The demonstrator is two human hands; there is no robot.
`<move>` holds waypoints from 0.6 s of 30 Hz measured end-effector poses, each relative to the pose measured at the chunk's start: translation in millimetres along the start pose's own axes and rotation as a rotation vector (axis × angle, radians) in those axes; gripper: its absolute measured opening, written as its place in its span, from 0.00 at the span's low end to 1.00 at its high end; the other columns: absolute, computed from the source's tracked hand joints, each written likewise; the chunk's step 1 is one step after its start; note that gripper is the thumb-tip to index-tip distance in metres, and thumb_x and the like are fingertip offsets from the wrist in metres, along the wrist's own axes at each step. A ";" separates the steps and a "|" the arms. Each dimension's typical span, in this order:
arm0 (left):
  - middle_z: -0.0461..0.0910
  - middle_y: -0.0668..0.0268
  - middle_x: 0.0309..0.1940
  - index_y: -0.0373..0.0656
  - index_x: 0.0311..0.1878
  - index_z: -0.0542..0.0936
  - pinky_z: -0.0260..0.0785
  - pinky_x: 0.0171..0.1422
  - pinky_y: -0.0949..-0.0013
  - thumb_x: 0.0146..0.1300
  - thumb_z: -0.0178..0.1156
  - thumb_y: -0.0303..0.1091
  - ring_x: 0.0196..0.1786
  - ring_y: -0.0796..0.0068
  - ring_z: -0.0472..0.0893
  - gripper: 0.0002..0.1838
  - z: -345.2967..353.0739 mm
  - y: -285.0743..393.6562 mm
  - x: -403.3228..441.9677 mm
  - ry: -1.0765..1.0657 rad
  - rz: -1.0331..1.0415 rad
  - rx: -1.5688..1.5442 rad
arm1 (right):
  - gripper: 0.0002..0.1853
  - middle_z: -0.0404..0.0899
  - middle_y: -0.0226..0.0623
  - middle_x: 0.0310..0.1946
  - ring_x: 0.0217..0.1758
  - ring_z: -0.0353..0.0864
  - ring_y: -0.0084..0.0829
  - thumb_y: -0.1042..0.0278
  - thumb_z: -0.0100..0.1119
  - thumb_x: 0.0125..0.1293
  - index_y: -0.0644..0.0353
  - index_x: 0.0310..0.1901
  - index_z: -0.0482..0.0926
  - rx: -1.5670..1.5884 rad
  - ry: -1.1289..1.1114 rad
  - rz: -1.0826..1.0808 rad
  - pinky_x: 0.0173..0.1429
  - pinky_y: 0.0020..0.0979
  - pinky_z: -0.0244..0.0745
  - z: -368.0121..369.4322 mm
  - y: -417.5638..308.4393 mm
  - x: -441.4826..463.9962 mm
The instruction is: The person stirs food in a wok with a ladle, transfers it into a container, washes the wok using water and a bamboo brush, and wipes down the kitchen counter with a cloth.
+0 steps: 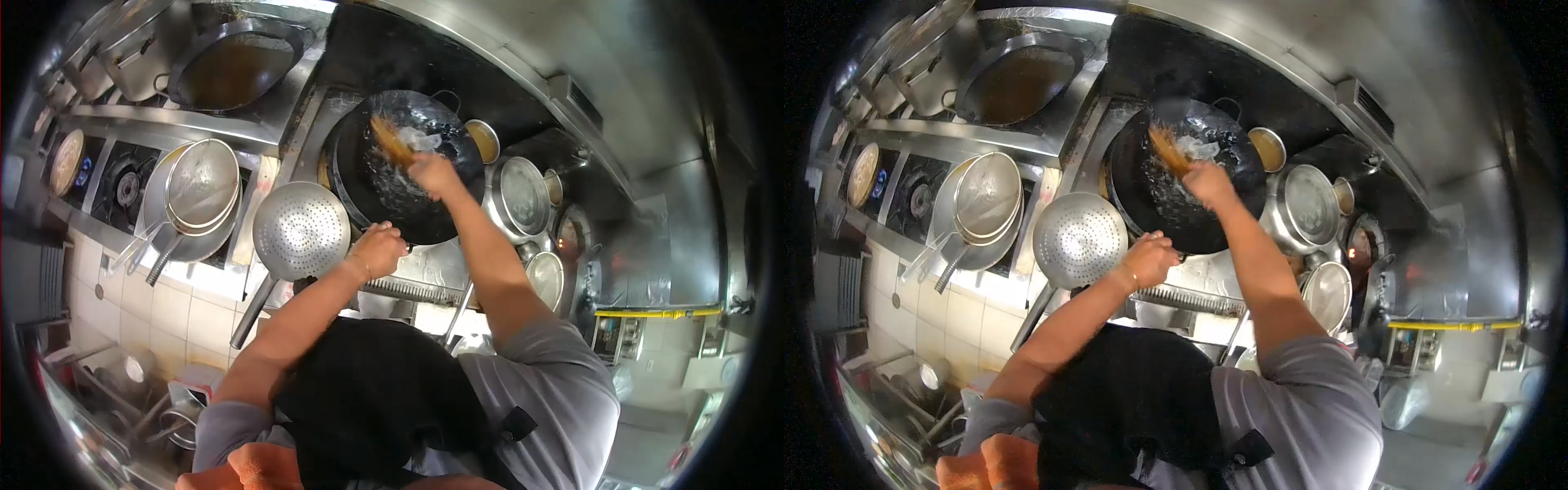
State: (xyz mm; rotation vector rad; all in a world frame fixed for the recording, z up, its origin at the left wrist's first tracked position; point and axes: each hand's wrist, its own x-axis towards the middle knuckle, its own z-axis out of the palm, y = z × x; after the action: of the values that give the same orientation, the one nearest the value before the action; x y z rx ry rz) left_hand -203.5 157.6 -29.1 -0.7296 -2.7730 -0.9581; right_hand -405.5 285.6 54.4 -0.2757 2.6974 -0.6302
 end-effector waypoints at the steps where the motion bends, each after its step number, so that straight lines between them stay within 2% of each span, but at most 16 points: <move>1: 0.83 0.64 0.35 0.51 0.32 0.90 0.74 0.58 0.52 0.59 0.64 0.32 0.50 0.57 0.82 0.06 1.9 -1.5 -2.3 0.098 0.024 0.010 | 0.22 0.92 0.51 0.41 0.39 0.92 0.54 0.51 0.61 0.70 0.52 0.60 0.88 -0.259 -0.195 -0.069 0.50 0.51 0.88 5.2 6.4 -15.9; 2: 0.83 0.65 0.36 0.51 0.33 0.90 0.73 0.56 0.52 0.58 0.65 0.33 0.51 0.58 0.81 0.06 11.0 -4.4 -4.0 0.144 0.028 0.023 | 0.22 0.90 0.52 0.52 0.53 0.90 0.56 0.51 0.62 0.71 0.50 0.61 0.88 -0.357 0.021 -0.406 0.66 0.53 0.82 19.7 34.7 -49.6; 3: 0.83 0.65 0.36 0.51 0.33 0.90 0.73 0.56 0.52 0.58 0.65 0.33 0.51 0.58 0.81 0.06 15.5 -6.2 -5.8 0.142 0.032 0.036 | 0.23 0.87 0.51 0.59 0.62 0.87 0.56 0.49 0.63 0.70 0.49 0.61 0.89 -0.406 -0.123 -0.324 0.72 0.51 0.78 6.3 35.2 -77.3; 5: 0.82 0.66 0.36 0.52 0.35 0.91 0.73 0.56 0.53 0.58 0.64 0.33 0.51 0.59 0.81 0.07 23.7 -6.2 -4.0 0.180 0.066 0.050 | 0.23 0.88 0.50 0.57 0.60 0.88 0.52 0.48 0.64 0.69 0.49 0.61 0.89 -0.466 -0.164 -0.415 0.69 0.49 0.81 -18.2 53.3 -49.7; 6: 0.84 0.63 0.42 0.48 0.37 0.90 0.72 0.65 0.53 0.61 0.63 0.32 0.60 0.55 0.80 0.07 18.0 4.7 -3.9 0.064 -0.037 0.033 | 0.24 0.89 0.50 0.53 0.54 0.89 0.50 0.49 0.64 0.70 0.50 0.62 0.88 -0.360 -0.104 -0.274 0.62 0.48 0.83 -16.7 53.3 -24.7; 8: 0.84 0.63 0.42 0.48 0.39 0.91 0.73 0.63 0.51 0.61 0.64 0.30 0.57 0.56 0.80 0.08 19.1 8.2 -3.8 0.054 -0.024 0.000 | 0.24 0.89 0.52 0.43 0.41 0.91 0.45 0.51 0.64 0.70 0.51 0.64 0.87 -0.107 0.056 -0.018 0.47 0.46 0.86 -13.9 53.6 25.6; 9: 0.84 0.63 0.42 0.48 0.42 0.92 0.73 0.62 0.53 0.62 0.66 0.28 0.56 0.57 0.80 0.09 21.2 6.1 -2.6 0.058 -0.006 -0.006 | 0.24 0.90 0.51 0.32 0.28 0.91 0.44 0.53 0.64 0.72 0.50 0.67 0.85 0.009 0.153 0.030 0.34 0.46 0.88 0.6 45.0 35.2; 10: 0.84 0.63 0.42 0.48 0.42 0.92 0.73 0.62 0.53 0.62 0.66 0.28 0.56 0.57 0.80 0.09 6.8 11.3 -1.6 0.051 0.001 0.010 | 0.25 0.90 0.53 0.35 0.34 0.92 0.50 0.53 0.64 0.72 0.50 0.68 0.84 -0.236 0.189 -0.154 0.42 0.50 0.87 28.0 52.6 34.8; 11: 0.83 0.65 0.39 0.48 0.46 0.93 0.74 0.57 0.57 0.63 0.68 0.27 0.48 0.63 0.80 0.11 -20.4 29.8 -4.3 0.224 -0.033 -0.265 | 0.26 0.90 0.55 0.38 0.40 0.92 0.56 0.53 0.64 0.71 0.50 0.68 0.84 -0.480 0.222 -0.331 0.51 0.54 0.87 58.2 64.9 15.8; 12: 0.82 0.66 0.36 0.47 0.50 0.93 0.76 0.52 0.61 0.64 0.71 0.25 0.41 0.69 0.80 0.13 -53.8 45.7 -4.5 0.396 -0.064 -0.538 | 0.24 0.89 0.59 0.44 0.51 0.89 0.63 0.54 0.63 0.71 0.49 0.65 0.85 -0.361 0.060 -0.303 0.64 0.57 0.81 43.2 38.4 -43.1; 13: 0.79 0.69 0.33 0.43 0.61 0.90 0.73 0.44 0.68 0.66 0.72 0.23 0.36 0.78 0.77 0.19 -92.3 55.5 -11.0 0.260 -0.113 -0.877 | 0.23 0.90 0.57 0.44 0.50 0.90 0.62 0.53 0.63 0.72 0.48 0.65 0.85 -0.345 -0.005 -0.308 0.64 0.55 0.83 33.9 43.5 -69.0; 14: 0.78 0.71 0.33 0.39 0.63 0.87 0.71 0.41 0.71 0.70 0.70 0.27 0.34 0.84 0.75 0.19 -131.2 65.8 -23.5 0.136 -0.182 -1.224 | 0.23 0.90 0.57 0.45 0.51 0.90 0.61 0.52 0.64 0.71 0.48 0.65 0.86 -0.405 0.053 -0.308 0.64 0.54 0.83 21.4 61.6 -63.5; 15: 0.76 0.74 0.31 0.37 0.62 0.86 0.65 0.39 0.77 0.74 0.69 0.38 0.33 0.84 0.73 0.19 -174.7 85.7 -33.5 0.113 -0.102 -1.590 | 0.24 0.90 0.56 0.45 0.51 0.90 0.60 0.52 0.64 0.71 0.47 0.65 0.86 -0.474 0.099 -0.306 0.64 0.53 0.83 9.5 79.8 -52.6; 16: 0.76 0.72 0.29 0.34 0.53 0.88 0.70 0.43 0.71 0.75 0.67 0.50 0.33 0.81 0.75 0.23 -209.6 105.6 -45.3 0.195 0.055 -1.648 | 0.25 0.90 0.55 0.46 0.51 0.90 0.59 0.50 0.66 0.70 0.47 0.66 0.86 -0.411 0.118 -0.193 0.64 0.52 0.84 -0.5 91.2 -22.1; 18: 0.73 0.69 0.21 0.34 0.42 0.90 0.72 0.54 0.57 0.75 0.65 0.49 0.30 0.74 0.76 0.23 -248.7 127.2 -54.9 0.179 0.422 -1.641 | 0.24 0.90 0.55 0.49 0.54 0.90 0.57 0.50 0.65 0.69 0.46 0.64 0.87 -0.180 0.205 -0.035 0.65 0.51 0.83 -15.1 92.2 33.7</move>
State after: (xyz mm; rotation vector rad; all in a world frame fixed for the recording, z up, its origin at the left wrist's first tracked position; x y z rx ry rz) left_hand -105.4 71.2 223.8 -1.0934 -1.0216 -2.7722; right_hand -452.1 363.9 14.8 -0.3207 2.9583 -0.4474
